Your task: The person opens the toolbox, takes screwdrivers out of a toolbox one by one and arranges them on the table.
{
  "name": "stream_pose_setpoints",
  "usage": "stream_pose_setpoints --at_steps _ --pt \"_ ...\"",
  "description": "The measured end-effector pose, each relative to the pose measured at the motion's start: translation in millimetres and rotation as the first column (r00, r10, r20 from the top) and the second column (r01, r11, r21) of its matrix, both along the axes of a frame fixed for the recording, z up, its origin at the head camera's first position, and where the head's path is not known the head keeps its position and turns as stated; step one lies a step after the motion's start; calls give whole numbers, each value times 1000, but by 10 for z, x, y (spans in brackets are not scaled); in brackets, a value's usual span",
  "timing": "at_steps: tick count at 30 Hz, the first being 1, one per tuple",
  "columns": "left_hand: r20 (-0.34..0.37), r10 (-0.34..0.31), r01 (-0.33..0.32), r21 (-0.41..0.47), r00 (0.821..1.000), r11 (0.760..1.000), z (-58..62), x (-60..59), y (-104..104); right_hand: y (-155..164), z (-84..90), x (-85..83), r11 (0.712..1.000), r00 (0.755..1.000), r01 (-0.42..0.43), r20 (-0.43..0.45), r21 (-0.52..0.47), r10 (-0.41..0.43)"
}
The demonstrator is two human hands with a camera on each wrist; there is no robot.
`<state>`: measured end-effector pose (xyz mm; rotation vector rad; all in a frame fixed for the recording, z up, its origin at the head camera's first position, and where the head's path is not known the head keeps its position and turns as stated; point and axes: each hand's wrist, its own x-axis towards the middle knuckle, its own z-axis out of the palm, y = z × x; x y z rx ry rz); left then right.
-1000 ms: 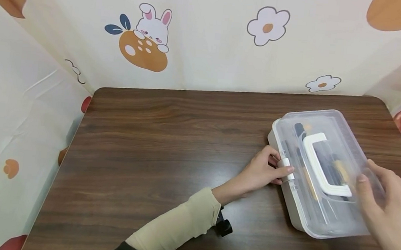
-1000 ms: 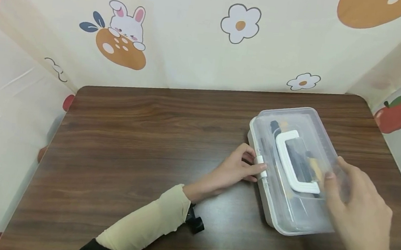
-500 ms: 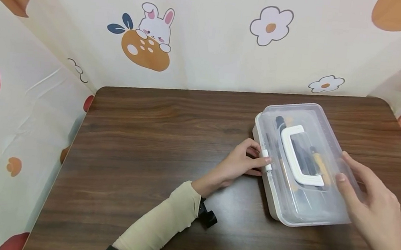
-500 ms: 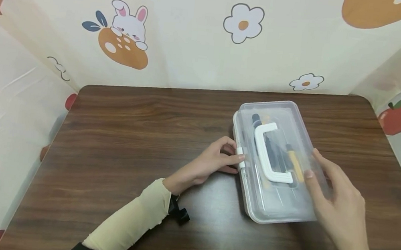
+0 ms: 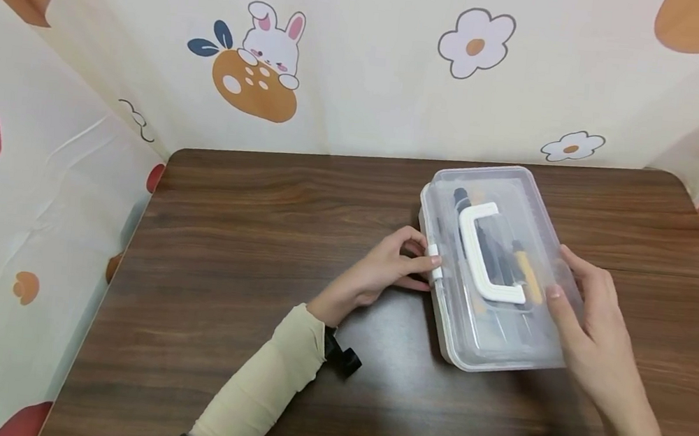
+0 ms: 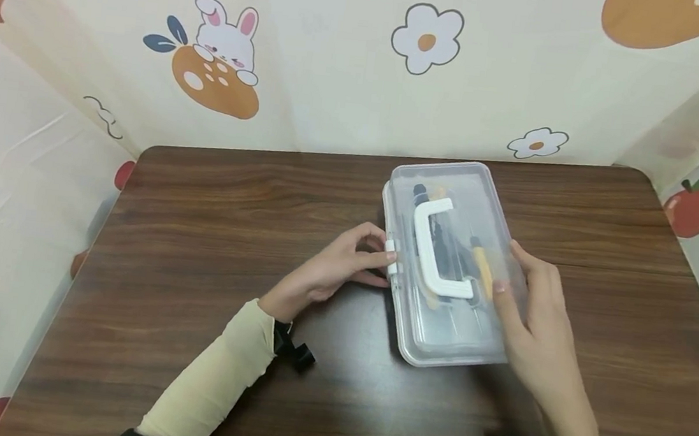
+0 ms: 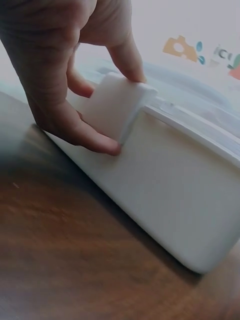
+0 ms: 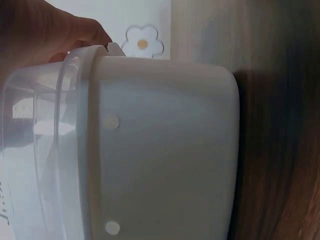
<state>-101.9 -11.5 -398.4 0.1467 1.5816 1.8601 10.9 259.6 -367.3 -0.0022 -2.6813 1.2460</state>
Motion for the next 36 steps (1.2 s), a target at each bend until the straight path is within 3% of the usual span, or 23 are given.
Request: stream_pose_setpoints --at_steps 5,18,36 --pt "5 4 -4 -2 1000 1000 -3 -103 -122 -147 4 -86 1000 1000 -3 -7 0 3" --pt "39 14 -15 29 999 999 -50 -230 -286 -377 37 -211 999 999 35 -3 37 -35" --pt "77 -8 3 56 997 998 -122 -255 -342 -494 62 -259 997 998 63 -8 34 -63"
